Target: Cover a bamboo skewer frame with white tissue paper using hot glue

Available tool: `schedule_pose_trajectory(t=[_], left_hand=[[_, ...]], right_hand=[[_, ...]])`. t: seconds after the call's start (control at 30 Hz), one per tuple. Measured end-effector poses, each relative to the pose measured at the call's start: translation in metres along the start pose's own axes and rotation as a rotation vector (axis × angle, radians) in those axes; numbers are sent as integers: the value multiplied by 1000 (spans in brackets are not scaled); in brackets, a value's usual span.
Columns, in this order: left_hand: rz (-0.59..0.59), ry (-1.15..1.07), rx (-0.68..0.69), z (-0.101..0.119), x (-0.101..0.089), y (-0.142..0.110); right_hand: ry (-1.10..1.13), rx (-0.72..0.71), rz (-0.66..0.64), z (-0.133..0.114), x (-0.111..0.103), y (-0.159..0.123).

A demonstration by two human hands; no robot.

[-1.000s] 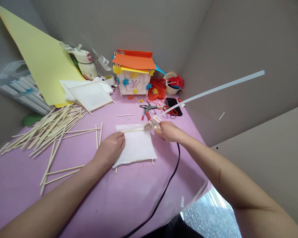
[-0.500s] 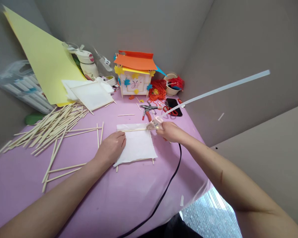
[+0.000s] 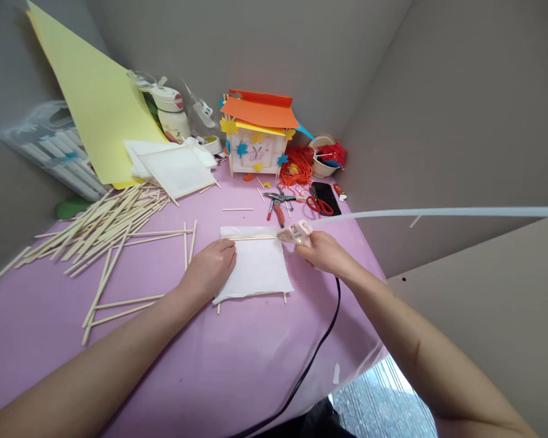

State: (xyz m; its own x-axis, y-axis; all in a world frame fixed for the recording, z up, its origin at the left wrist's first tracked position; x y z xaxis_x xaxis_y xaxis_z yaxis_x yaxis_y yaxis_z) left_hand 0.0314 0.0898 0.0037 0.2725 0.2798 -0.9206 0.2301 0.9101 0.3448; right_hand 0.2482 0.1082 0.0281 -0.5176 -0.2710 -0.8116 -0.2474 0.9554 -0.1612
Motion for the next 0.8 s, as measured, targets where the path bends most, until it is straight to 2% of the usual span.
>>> schedule_pose_trajectory(t=[0.2,0.33,0.8], left_hand=[[-26,5,-10,0,0,1],[-34,-1,-13,0,1,1],[-23,-14,-7,-1,5,0]], right_hand=[[202,106,102,13,13,-11],[274,145,108,16,25,-10],[100,65,66,16,34,-4]])
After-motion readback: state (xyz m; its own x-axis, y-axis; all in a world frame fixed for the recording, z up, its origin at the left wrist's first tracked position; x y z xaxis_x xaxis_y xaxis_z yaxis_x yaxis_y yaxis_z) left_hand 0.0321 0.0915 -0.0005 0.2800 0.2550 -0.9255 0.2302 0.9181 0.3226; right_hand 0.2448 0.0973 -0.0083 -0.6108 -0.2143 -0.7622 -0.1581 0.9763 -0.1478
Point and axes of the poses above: each hand's wrist, its own y-axis towards the middle knuckle, its own x-axis out of the palm, z = x × y, the point moved 9 cm from there along y, towards the middle knuckle, and after that the axes turned 14 degrees about -x, right-handed, at the moved point
